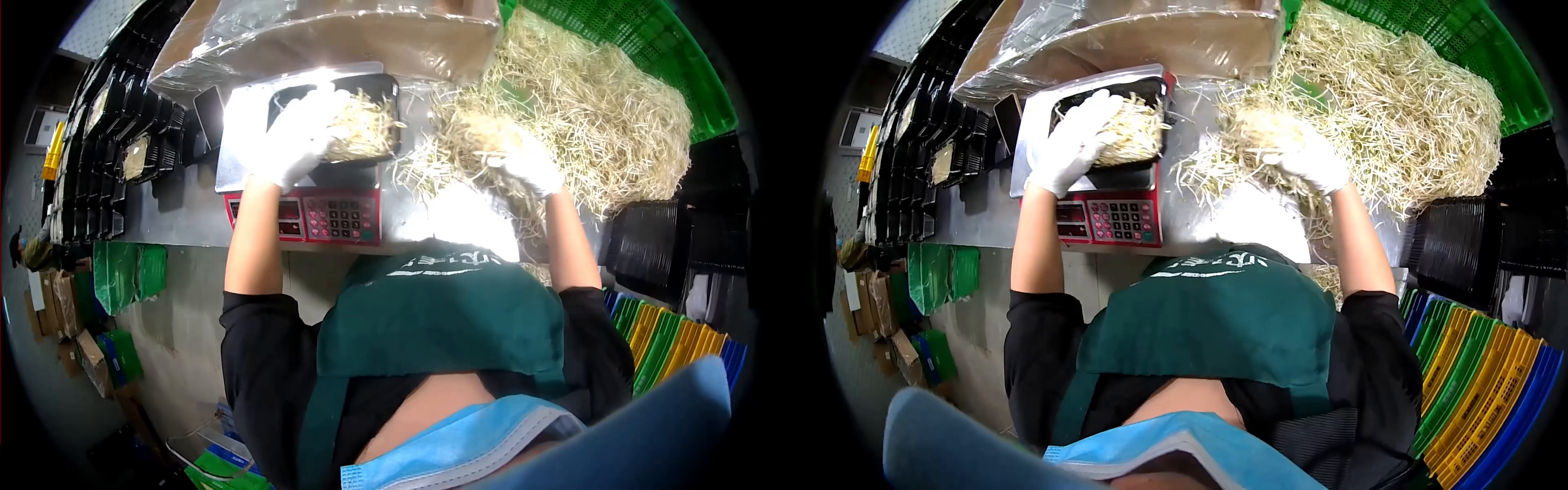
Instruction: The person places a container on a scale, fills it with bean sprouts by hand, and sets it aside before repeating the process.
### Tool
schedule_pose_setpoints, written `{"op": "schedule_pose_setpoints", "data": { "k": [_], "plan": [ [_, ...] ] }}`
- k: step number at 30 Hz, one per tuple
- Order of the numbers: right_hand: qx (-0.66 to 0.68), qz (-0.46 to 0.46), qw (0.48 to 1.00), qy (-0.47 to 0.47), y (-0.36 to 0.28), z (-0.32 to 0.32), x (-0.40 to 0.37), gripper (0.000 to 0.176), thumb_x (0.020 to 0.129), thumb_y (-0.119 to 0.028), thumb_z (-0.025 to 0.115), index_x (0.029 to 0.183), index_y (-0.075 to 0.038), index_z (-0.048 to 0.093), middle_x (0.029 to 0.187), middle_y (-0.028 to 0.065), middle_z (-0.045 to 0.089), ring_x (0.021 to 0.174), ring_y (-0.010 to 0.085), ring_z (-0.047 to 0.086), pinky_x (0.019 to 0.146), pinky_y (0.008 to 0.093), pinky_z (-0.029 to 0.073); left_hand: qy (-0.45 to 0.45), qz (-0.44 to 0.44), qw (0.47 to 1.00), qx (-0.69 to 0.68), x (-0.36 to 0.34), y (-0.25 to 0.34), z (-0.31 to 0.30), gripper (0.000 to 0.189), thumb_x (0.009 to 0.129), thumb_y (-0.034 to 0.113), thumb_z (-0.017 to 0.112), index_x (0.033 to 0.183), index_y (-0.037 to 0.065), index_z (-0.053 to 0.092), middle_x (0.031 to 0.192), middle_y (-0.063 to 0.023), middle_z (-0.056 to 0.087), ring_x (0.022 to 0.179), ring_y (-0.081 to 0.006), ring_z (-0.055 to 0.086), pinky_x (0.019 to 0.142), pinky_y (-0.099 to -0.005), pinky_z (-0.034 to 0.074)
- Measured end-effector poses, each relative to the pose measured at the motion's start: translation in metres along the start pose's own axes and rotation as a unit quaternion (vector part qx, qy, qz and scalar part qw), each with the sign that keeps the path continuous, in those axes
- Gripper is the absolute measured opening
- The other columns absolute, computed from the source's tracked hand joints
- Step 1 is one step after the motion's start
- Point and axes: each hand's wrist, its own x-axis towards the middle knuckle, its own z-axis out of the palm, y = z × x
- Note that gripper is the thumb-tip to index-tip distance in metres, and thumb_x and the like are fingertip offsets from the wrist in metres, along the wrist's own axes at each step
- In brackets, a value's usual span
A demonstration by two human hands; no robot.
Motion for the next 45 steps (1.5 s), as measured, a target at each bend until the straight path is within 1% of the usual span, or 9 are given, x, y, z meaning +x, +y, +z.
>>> {"op": "schedule_pose_setpoints", "data": {
  "k": [7, 11, 12, 14, 17, 19, 32, 39, 45],
  "plan": [
    [-0.158, -0.151, 0.973, 0.074, -0.087, 0.079, 0.042, 0.071, 0.066, -0.009, 0.078, 0.128, 0.001, 0.045, 0.116, 0.0099, 0.061, 0.108, 0.0179, 0.058, 0.095, 0.0312, 0.047, 0.207, -0.027, 0.973, -0.104, -0.005, -0.019, -0.046, 0.045, 0.09, 0.016, 0.049, 0.134, 0.007, 0.046, 0.131, -0.0159, 0.053, 0.119, -0.0231, 0.051, 0.101, -0.0341, 0.037],
    [-0.596, -0.199, 0.777, 0.037, -0.103, 0.174, 0.083, 0.072, 0.072, -0.027, 0.071, 0.13, 0.003, 0.041, 0.109, 0.0163, 0.062, 0.096, 0.0265, 0.063, 0.085, 0.0343, 0.05, 0.236, -0.219, 0.692, -0.646, 0.004, -0.049, -0.019, 0.043, 0.1, 0.022, 0.036, 0.135, -0.004, 0.038, 0.134, -0.0183, 0.048, 0.122, -0.0223, 0.047, 0.104, -0.0306, 0.035],
    [-0.23, -0.056, 0.971, -0.038, -0.091, 0.198, 0.095, 0.064, 0.072, -0.032, 0.07, 0.122, 0.001, 0.048, 0.099, 0.0204, 0.063, 0.087, 0.0325, 0.063, 0.08, 0.0391, 0.05, 0.228, -0.215, 0.641, -0.7, 0.009, -0.062, -0.008, 0.043, 0.101, 0.023, 0.036, 0.134, -0.004, 0.039, 0.134, -0.018, 0.049, 0.122, -0.022, 0.048, 0.104, -0.0302, 0.035],
    [-0.637, -0.353, 0.685, -0.008, -0.03, 0.188, 0.124, 0.061, 0.07, -0.041, 0.07, 0.112, 0.0, 0.054, 0.091, 0.0204, 0.063, 0.081, 0.035, 0.062, 0.076, 0.0398, 0.05, 0.232, -0.06, 0.845, -0.478, 0.014, -0.053, -0.014, 0.046, 0.093, 0.025, 0.049, 0.134, 0.006, 0.043, 0.127, -0.0167, 0.054, 0.117, -0.024, 0.051, 0.101, -0.0309, 0.037],
    [-0.582, -0.177, 0.787, -0.101, -0.054, 0.206, 0.124, 0.064, 0.067, -0.045, 0.071, 0.113, -0.004, 0.056, 0.094, 0.0197, 0.063, 0.085, 0.0342, 0.062, 0.076, 0.0409, 0.05, -0.081, -0.256, 0.758, -0.594, 0.013, -0.018, -0.046, 0.053, 0.085, 0.03, 0.058, 0.132, 0.01, 0.047, 0.123, -0.0167, 0.056, 0.112, -0.0276, 0.053, 0.1, -0.0346, 0.038],
    [-0.624, -0.194, 0.754, -0.071, -0.065, 0.199, 0.116, 0.064, 0.066, -0.046, 0.072, 0.114, -0.006, 0.056, 0.095, 0.0191, 0.063, 0.086, 0.0347, 0.061, 0.077, 0.0415, 0.05, 0.156, 0.119, 0.98, 0.013, 0.0, -0.02, -0.026, 0.061, 0.082, 0.034, 0.062, 0.135, 0.01, 0.044, 0.124, -0.0162, 0.055, 0.11, -0.0289, 0.053, 0.099, -0.0367, 0.038],
    [-0.537, -0.23, 0.809, -0.061, -0.085, 0.145, 0.066, 0.076, 0.07, -0.034, 0.077, 0.133, -0.007, 0.045, 0.123, 0.0198, 0.055, 0.116, 0.0331, 0.051, 0.102, 0.0403, 0.04, -0.007, 0.136, 0.988, 0.072, 0.007, -0.028, -0.054, 0.085, 0.079, 0.057, 0.061, 0.143, 0.009, 0.032, 0.139, -0.019, 0.042, 0.123, -0.0309, 0.045, 0.103, -0.039, 0.035],
    [-0.35, -0.224, 0.909, 0.034, -0.072, 0.155, 0.045, 0.069, 0.075, -0.005, 0.072, 0.137, -0.005, 0.041, 0.141, 0.014, 0.043, 0.133, 0.0235, 0.037, 0.111, 0.037, 0.029, 0.035, 0.008, 0.915, -0.403, -0.03, -0.105, -0.069, 0.065, 0.083, 0.028, 0.063, 0.137, 0.0, 0.04, 0.141, -0.016, 0.041, 0.128, -0.0248, 0.042, 0.106, -0.0327, 0.033],
    [-0.671, -0.294, 0.681, -0.009, -0.038, 0.219, 0.106, 0.058, 0.081, -0.028, 0.063, 0.129, 0.0, 0.045, 0.119, 0.0225, 0.055, 0.11, 0.0376, 0.052, 0.094, 0.0434, 0.04, -0.015, -0.047, 0.946, -0.32, 0.008, -0.044, -0.035, 0.048, 0.096, 0.034, 0.039, 0.137, 0.011, 0.041, 0.144, -0.0141, 0.037, 0.131, -0.029, 0.036, 0.109, -0.0447, 0.026]
  ]
}}
